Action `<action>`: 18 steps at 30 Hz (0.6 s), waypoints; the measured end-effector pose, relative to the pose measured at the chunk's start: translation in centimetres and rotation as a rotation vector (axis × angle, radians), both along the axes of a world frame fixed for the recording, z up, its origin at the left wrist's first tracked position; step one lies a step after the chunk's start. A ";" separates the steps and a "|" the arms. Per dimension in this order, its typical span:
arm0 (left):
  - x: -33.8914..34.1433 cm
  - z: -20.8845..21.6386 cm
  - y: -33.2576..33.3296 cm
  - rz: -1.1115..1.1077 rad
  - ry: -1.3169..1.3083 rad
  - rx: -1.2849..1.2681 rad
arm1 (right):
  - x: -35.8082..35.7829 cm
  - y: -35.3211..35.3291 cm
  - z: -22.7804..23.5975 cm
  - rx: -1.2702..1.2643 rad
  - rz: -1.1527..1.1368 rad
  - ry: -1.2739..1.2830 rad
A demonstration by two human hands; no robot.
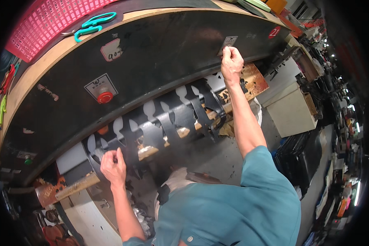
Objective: The person sweeps debris on the floor with a broom and dustpan, then collects the debris into a bag. They then place a black sheet with cutouts onto a machine and use a wooden tool to press and smooth the material.
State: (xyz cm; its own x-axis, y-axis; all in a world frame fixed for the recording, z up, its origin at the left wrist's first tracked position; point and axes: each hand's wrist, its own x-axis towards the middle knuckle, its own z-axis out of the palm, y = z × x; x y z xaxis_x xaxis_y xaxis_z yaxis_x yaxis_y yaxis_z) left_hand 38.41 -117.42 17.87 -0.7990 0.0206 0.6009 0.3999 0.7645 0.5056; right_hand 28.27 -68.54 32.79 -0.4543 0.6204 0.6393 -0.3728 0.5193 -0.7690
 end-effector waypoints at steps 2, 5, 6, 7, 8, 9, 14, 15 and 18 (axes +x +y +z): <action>-0.2 0.3 0.3 -0.008 -0.003 0.024 | 3.4 -0.9 -2.4 -0.097 0.143 -0.043; -0.1 1.1 0.5 -0.064 0.041 0.075 | 7.5 -4.9 -7.2 -0.097 0.148 -0.257; -0.2 1.5 0.8 -0.025 0.037 0.036 | 8.0 -6.7 -8.8 -0.119 0.228 -0.365; -0.1 1.7 0.8 -0.090 0.087 -0.079 | 8.0 -8.7 -10.4 0.175 0.166 -0.421; 0.4 1.7 1.3 -0.085 0.081 -0.051 | 8.4 -9.2 -11.0 0.457 0.204 -0.330; 1.0 1.5 2.0 -0.081 0.078 -0.008 | 8.5 -9.8 -11.7 0.699 0.235 -0.305; 2.3 0.8 3.6 0.032 -0.001 -0.076 | 7.9 -11.2 -12.0 0.712 0.249 -0.431; 2.2 0.8 3.6 0.062 0.016 -0.083 | 7.9 -11.3 -11.8 0.716 0.262 -0.431; 1.5 0.8 3.7 0.130 0.011 -0.126 | 8.0 -11.4 -11.3 0.648 0.274 -0.618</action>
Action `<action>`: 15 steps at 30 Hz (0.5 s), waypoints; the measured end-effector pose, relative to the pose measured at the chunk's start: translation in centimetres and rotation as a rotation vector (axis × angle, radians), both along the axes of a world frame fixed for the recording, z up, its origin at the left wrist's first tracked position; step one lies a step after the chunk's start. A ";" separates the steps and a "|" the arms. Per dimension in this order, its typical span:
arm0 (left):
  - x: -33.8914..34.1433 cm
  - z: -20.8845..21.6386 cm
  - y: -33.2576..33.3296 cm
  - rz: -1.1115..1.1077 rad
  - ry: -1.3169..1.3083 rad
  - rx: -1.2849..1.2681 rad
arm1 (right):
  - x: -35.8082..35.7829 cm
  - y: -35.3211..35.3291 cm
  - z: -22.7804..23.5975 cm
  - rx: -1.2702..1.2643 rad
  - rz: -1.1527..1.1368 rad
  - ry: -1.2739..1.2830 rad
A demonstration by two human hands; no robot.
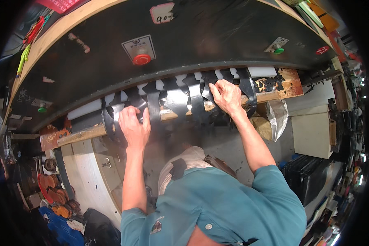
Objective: The person sweeps debris on the floor with a broom and dustpan, then collects the debris into a bag. They then place a black sheet with cutouts onto a machine and use a wooden tool to press and smooth the material.
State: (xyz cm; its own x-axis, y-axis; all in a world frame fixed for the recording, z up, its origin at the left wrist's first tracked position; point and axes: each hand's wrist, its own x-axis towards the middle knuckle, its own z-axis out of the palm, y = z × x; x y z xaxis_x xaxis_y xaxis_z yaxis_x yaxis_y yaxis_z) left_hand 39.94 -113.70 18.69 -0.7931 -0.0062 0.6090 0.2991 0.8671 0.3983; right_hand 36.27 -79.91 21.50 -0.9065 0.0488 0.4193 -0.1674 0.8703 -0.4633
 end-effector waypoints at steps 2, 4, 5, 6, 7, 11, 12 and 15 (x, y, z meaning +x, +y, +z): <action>-0.4 0.0 0.0 0.010 0.002 -0.028 | 0.1 0.0 0.0 0.001 0.008 0.007; -0.5 0.0 0.0 0.016 0.027 -0.031 | 0.2 0.0 -0.2 -0.024 0.006 -0.021; -0.6 -0.1 0.1 0.014 0.015 -0.034 | 0.2 0.2 -0.4 -0.043 0.001 -0.020; -0.6 -0.2 0.1 0.008 0.043 -0.037 | 0.2 0.3 -0.6 -0.037 0.003 -0.020; -0.6 -0.3 0.1 0.016 0.024 -0.035 | 0.2 0.4 -0.8 -0.041 0.009 -0.039; -0.1 -0.8 0.1 0.024 -0.019 -0.014 | 0.8 1.0 -1.5 -0.047 0.023 -0.021; 0.3 -1.0 0.2 0.022 -0.021 -0.009 | 1.3 1.1 -1.5 -0.043 0.043 -0.015; 2.4 -1.6 0.0 0.017 -0.050 0.003 | 3.4 0.8 -1.0 -0.501 -0.070 -0.263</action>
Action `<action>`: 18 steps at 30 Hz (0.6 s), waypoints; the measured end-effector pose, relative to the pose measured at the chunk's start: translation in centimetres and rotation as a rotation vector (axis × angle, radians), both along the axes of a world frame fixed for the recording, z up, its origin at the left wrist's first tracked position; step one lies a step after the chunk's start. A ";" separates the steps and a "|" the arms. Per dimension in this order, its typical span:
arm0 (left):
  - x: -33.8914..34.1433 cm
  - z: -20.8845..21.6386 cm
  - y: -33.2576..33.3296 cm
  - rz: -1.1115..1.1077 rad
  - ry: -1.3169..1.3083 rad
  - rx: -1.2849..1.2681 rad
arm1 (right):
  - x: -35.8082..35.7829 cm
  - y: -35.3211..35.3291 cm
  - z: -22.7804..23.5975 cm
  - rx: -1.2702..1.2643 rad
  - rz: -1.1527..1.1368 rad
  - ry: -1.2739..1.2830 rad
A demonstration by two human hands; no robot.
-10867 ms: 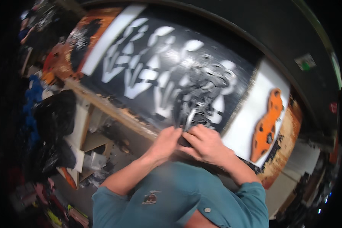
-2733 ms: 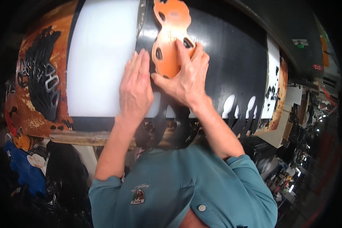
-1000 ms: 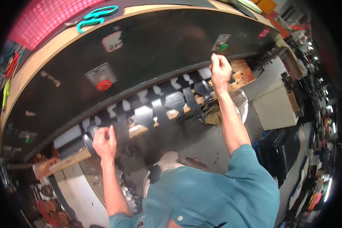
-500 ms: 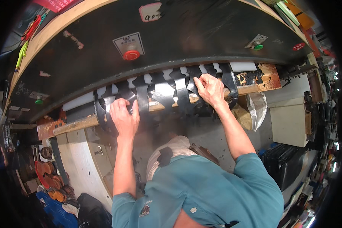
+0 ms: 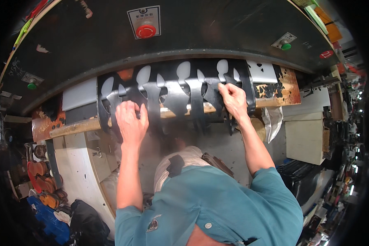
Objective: The person sweeps debris on the floor with a broom and dustpan, then collects the debris into a bag. They then place a black sheet with cutouts onto a machine and use a wooden tool to press and smooth the material.
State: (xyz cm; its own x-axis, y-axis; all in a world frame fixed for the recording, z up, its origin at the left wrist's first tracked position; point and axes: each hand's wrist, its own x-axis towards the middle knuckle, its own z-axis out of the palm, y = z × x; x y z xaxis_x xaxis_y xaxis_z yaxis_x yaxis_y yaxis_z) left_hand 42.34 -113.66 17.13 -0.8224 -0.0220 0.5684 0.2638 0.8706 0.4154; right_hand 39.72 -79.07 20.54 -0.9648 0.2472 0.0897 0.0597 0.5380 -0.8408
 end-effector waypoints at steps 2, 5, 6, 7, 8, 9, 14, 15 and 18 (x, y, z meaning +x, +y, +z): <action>2.1 -0.5 -0.1 -0.012 -0.011 0.025 | 2.3 -1.0 0.6 -0.070 -0.056 -0.029; 5.3 -1.1 -0.4 -0.008 -0.076 0.010 | 2.8 -4.0 0.9 0.155 0.304 0.356; 6.3 -1.3 -0.5 -0.009 -0.104 0.002 | 2.0 -4.7 0.9 0.303 0.419 0.396; 7.3 -1.3 -0.7 -0.035 -0.101 0.002 | 0.8 -5.3 0.6 0.475 0.468 0.394; 8.4 -1.3 -0.7 -0.052 -0.085 0.000 | -0.6 -5.2 0.4 0.674 0.535 0.448; 9.5 -1.3 -0.8 -0.064 -0.087 0.009 | -1.7 -4.7 -0.3 0.780 0.516 0.371; 15.0 -0.7 -1.1 -0.111 -0.126 0.060 | -1.8 8.0 -3.3 0.976 0.245 0.139; 15.8 -0.7 -1.0 -0.122 -0.134 0.078 | -0.9 11.1 -3.7 0.979 0.119 0.076; 16.8 0.5 -0.6 -0.199 -0.226 0.202 | 0.5 17.4 -2.3 1.066 -0.161 0.018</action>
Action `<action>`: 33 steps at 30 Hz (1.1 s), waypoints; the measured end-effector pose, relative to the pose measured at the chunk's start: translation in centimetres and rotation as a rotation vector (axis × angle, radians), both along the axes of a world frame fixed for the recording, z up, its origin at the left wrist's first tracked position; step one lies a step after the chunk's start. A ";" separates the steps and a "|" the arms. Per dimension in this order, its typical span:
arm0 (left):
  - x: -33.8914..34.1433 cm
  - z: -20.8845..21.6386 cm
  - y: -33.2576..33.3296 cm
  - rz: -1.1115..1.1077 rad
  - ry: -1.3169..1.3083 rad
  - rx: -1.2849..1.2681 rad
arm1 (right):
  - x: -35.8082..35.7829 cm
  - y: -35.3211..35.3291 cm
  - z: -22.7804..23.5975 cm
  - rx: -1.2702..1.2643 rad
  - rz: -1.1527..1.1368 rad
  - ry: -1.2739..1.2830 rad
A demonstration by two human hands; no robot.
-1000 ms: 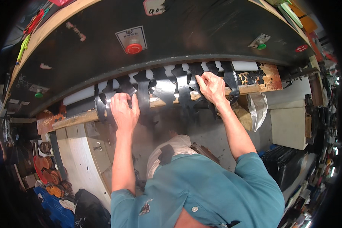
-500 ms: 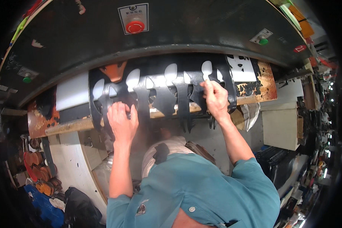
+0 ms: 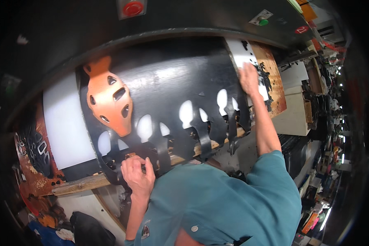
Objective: The person sweeps debris on the floor with a broom and dustpan, then collects the debris into a bag. They then place a black sheet with cutouts onto a machine and use a wooden tool to press and smooth the material.
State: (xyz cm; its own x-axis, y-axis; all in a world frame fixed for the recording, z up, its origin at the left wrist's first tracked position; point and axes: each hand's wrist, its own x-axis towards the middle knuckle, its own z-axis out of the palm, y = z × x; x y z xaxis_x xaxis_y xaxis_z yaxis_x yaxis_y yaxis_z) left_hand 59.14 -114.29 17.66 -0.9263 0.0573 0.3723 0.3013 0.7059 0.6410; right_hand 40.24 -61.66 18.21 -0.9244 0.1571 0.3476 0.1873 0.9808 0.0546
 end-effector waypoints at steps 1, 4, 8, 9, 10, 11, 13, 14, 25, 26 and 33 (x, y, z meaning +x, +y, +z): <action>0.1 0.6 0.0 -0.047 -0.040 0.059 | 0.5 0.6 1.3 -0.124 -0.056 0.058; -1.3 3.8 -1.9 -0.100 -0.215 0.229 | 2.1 -4.7 4.2 -0.457 -0.051 0.232; -5.3 6.3 -4.5 0.091 -0.170 0.213 | 5.0 -21.5 5.1 -0.908 0.563 -0.140; -7.1 5.5 -5.1 0.086 -0.148 0.103 | 5.6 -25.9 4.9 -0.845 0.652 -0.186; -8.9 4.7 -5.6 0.089 -0.125 0.007 | 5.4 -29.9 4.7 -0.779 0.728 -0.226; -10.5 4.1 -5.9 0.037 -0.116 -0.042 | 5.3 -33.1 4.8 -0.806 0.757 -0.310; -11.4 2.8 -6.2 -0.009 -0.079 -0.173 | 4.5 -37.3 5.1 -0.641 0.658 -0.328; -10.8 2.3 -6.2 -0.015 -0.034 -0.191 | 5.0 -38.6 5.1 -0.591 0.590 -0.363; -10.6 1.6 -6.4 0.042 -0.066 -0.270 | 2.3 -35.9 6.6 -0.901 0.508 -0.384; -10.5 2.0 -6.3 0.045 -0.082 -0.262 | 1.1 -34.4 7.6 -1.209 0.502 -0.457; -10.7 5.5 -1.1 -0.050 -0.117 0.069 | 1.0 -32.0 7.5 -1.871 0.482 -0.492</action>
